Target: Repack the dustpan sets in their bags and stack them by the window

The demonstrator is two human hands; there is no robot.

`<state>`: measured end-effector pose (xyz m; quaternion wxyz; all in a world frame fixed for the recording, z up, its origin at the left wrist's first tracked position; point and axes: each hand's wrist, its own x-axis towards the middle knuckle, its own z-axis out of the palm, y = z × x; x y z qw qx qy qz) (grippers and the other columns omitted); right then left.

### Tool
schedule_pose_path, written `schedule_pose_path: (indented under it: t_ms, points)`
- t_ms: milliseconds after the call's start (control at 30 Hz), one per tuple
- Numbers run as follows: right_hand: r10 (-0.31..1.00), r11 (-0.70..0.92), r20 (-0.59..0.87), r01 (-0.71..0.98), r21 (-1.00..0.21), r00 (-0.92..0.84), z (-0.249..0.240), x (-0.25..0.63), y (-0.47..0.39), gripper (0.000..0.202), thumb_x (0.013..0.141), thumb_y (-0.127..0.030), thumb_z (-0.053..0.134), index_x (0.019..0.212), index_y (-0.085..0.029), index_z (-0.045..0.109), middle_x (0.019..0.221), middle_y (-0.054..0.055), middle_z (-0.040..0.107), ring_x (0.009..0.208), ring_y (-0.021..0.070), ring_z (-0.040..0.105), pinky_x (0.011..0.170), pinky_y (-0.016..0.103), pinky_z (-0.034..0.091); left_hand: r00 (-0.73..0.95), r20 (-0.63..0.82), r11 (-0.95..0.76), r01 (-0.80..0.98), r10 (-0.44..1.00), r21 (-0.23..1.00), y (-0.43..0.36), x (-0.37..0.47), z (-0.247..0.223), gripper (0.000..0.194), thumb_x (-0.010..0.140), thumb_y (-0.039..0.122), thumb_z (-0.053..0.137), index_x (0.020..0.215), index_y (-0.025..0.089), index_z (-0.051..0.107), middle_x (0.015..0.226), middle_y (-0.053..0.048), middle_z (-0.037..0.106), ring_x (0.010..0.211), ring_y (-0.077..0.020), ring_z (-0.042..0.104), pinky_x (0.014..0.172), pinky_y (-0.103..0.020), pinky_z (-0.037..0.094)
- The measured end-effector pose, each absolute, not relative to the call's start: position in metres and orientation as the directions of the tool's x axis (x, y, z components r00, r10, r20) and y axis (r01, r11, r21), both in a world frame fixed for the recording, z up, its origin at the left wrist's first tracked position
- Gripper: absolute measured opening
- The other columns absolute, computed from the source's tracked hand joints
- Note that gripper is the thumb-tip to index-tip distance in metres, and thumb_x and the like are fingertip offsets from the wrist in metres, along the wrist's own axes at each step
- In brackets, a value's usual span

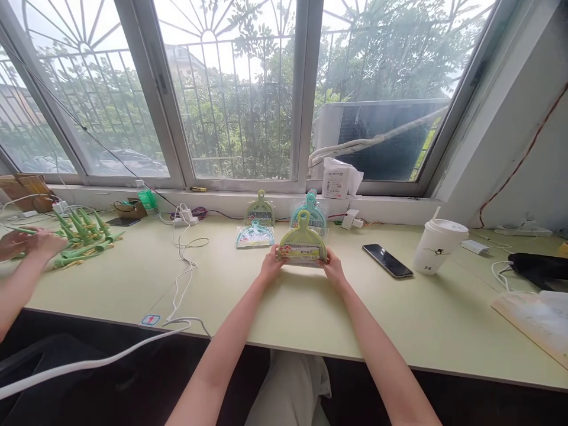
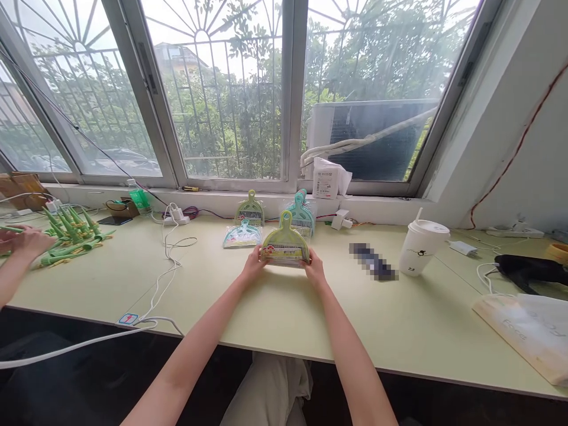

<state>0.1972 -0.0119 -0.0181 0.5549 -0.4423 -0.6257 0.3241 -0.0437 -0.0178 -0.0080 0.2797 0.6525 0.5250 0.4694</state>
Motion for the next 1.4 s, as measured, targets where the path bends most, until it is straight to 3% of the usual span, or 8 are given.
schedule_pose_path:
  t_ms: [300,600,767,867,1000,1167,1300,1400]
  points:
    - [0.87,0.44,0.492,0.383,-0.812,0.045,-0.024,0.198,-0.011,0.04,0.072,-0.032,0.056,0.109,-0.017,0.061,0.087,0.007,0.07,0.077,0.0218,0.059,0.069,0.033,0.048,-0.098,0.283,-0.132,0.711,0.954,0.691,-0.022,-0.038,-0.003,0.022,0.083,0.032,0.067,0.103,0.023,0.064,0.097,-0.005,0.073,0.094,-0.0236,0.067,0.074,-0.028,0.047]
    - [0.845,0.318,0.504,0.592,-0.741,0.177,-0.031,0.199,0.026,0.019,0.079,-0.023,0.05,0.093,-0.019,0.061,0.09,0.01,0.07,0.08,0.0224,0.059,0.073,0.032,0.047,-0.042,0.327,-0.127,0.869,0.944,0.478,0.018,-0.02,-0.004,0.025,0.09,0.036,0.06,0.112,0.023,0.064,0.102,-0.009,0.071,0.096,-0.0256,0.066,0.076,-0.03,0.045]
    - [0.843,0.236,0.49,0.665,-0.708,0.223,-0.031,0.196,0.069,0.025,0.082,-0.019,0.046,0.103,-0.018,0.06,0.099,0.013,0.069,0.088,0.0251,0.062,0.077,0.035,0.049,-0.061,0.328,-0.124,0.849,0.943,0.514,0.066,-0.01,-0.003,0.029,0.091,0.03,0.058,0.119,0.021,0.061,0.112,-0.011,0.069,0.107,-0.0263,0.062,0.083,-0.031,0.046]
    - [0.811,0.205,0.514,0.686,-0.698,0.28,-0.033,0.194,0.099,0.035,0.083,-0.02,0.046,0.117,-0.017,0.056,0.122,0.018,0.062,0.108,0.0286,0.06,0.083,0.038,0.052,-0.043,0.329,-0.154,0.821,0.943,0.549,0.098,-0.004,-0.007,0.034,0.091,0.026,0.057,0.125,0.021,0.058,0.117,-0.012,0.067,0.113,-0.0252,0.06,0.089,-0.031,0.046]
    - [0.706,0.157,0.597,0.737,-0.657,0.382,-0.038,0.189,0.147,0.058,0.087,-0.022,0.047,0.144,-0.017,0.038,0.156,0.02,0.033,0.144,0.0337,0.033,0.105,0.05,0.045,-0.021,0.409,-0.25,0.762,0.912,0.597,0.145,0.003,-0.013,0.06,0.088,0.022,0.058,0.145,0.021,0.038,0.131,-0.014,0.057,0.125,-0.0263,0.052,0.096,-0.034,0.045]
    - [0.719,0.149,0.61,0.783,-0.604,0.334,-0.043,0.186,0.195,0.067,0.093,-0.025,0.04,0.154,-0.008,0.018,0.163,0.024,0.02,0.153,0.0336,0.015,0.12,0.057,0.025,-0.118,0.427,-0.228,0.703,0.897,0.673,0.191,0.007,-0.02,0.067,0.091,0.028,0.055,0.152,0.025,0.028,0.133,-0.017,0.052,0.126,-0.0295,0.051,0.097,-0.038,0.046]
    - [0.771,0.159,0.572,0.785,-0.598,0.28,-0.047,0.192,0.203,0.07,0.096,-0.03,0.036,0.156,-0.004,0.011,0.164,0.025,0.017,0.153,0.0349,0.013,0.119,0.057,0.025,-0.187,0.389,-0.217,0.584,0.902,0.782,0.2,0.006,-0.023,0.073,0.089,0.03,0.061,0.153,0.021,0.025,0.134,-0.017,0.053,0.124,-0.0286,0.052,0.102,-0.04,0.043]
    - [0.778,0.186,0.576,0.784,-0.592,0.251,-0.049,0.197,0.2,0.074,0.097,-0.037,0.033,0.156,-0.003,0.005,0.163,0.026,0.016,0.153,0.0348,0.014,0.119,0.055,0.026,-0.158,0.367,-0.216,0.579,0.917,0.786,0.196,0.007,-0.021,0.062,0.092,0.035,0.057,0.148,0.022,0.037,0.129,-0.016,0.054,0.122,-0.0296,0.052,0.102,-0.041,0.043]
